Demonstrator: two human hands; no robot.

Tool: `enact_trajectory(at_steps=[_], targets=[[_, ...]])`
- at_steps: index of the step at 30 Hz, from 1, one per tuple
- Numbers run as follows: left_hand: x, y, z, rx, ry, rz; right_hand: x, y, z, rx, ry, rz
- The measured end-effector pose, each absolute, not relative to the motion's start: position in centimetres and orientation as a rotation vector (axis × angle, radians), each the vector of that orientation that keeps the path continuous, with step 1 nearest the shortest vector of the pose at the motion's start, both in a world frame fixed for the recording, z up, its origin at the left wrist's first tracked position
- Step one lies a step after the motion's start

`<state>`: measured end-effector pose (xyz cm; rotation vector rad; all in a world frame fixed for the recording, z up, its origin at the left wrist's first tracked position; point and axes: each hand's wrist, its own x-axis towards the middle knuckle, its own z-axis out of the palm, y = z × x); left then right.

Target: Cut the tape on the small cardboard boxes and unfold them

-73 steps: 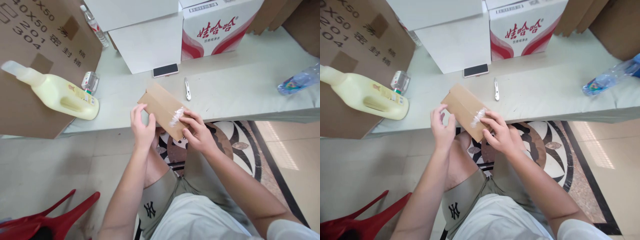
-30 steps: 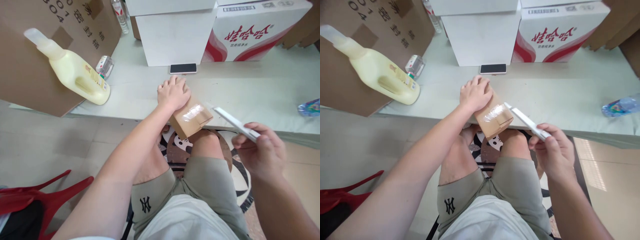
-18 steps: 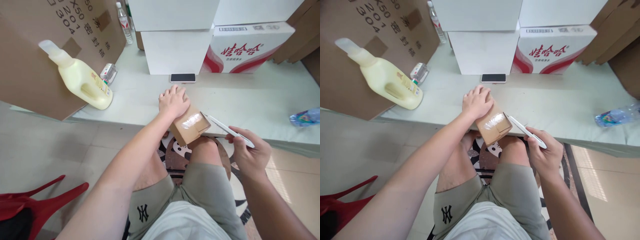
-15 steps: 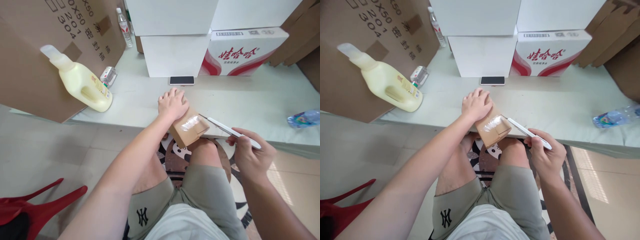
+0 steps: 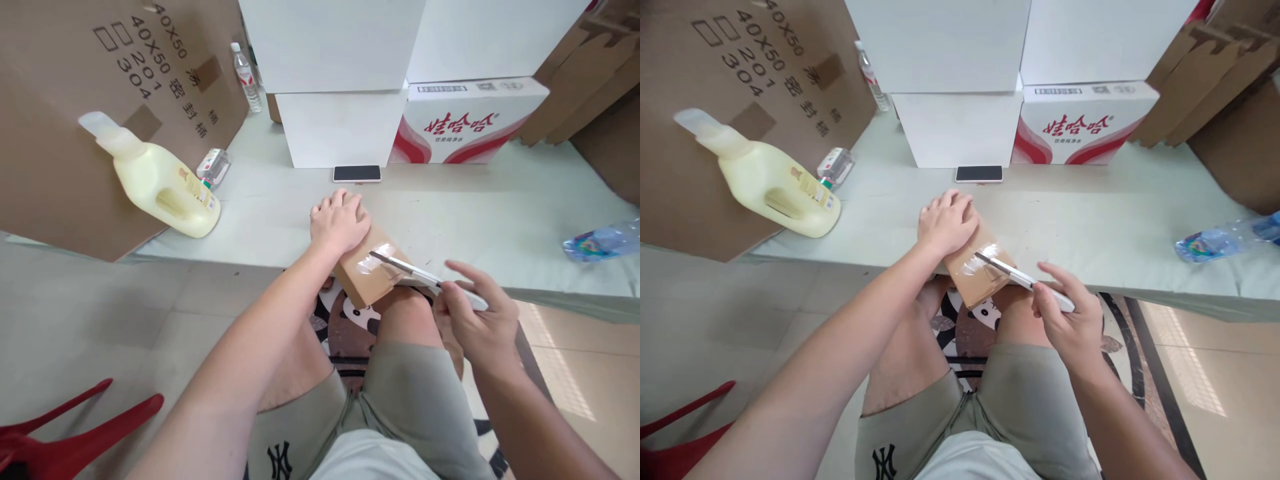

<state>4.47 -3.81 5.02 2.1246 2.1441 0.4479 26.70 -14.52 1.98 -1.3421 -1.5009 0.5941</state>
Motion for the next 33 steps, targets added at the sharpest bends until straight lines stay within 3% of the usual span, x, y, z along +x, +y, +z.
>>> enact_trajectory(at_steps=[9,33], targets=[[4.5,-3.7,5.1,2.115,2.142,0.443,27.8,-13.5,4.2,-1.357,-1.846,0.463],[4.4,-3.6,5.8,2.099,2.148,0.381,29.5,-13.2,5.1,-1.47,-1.827,0.851]])
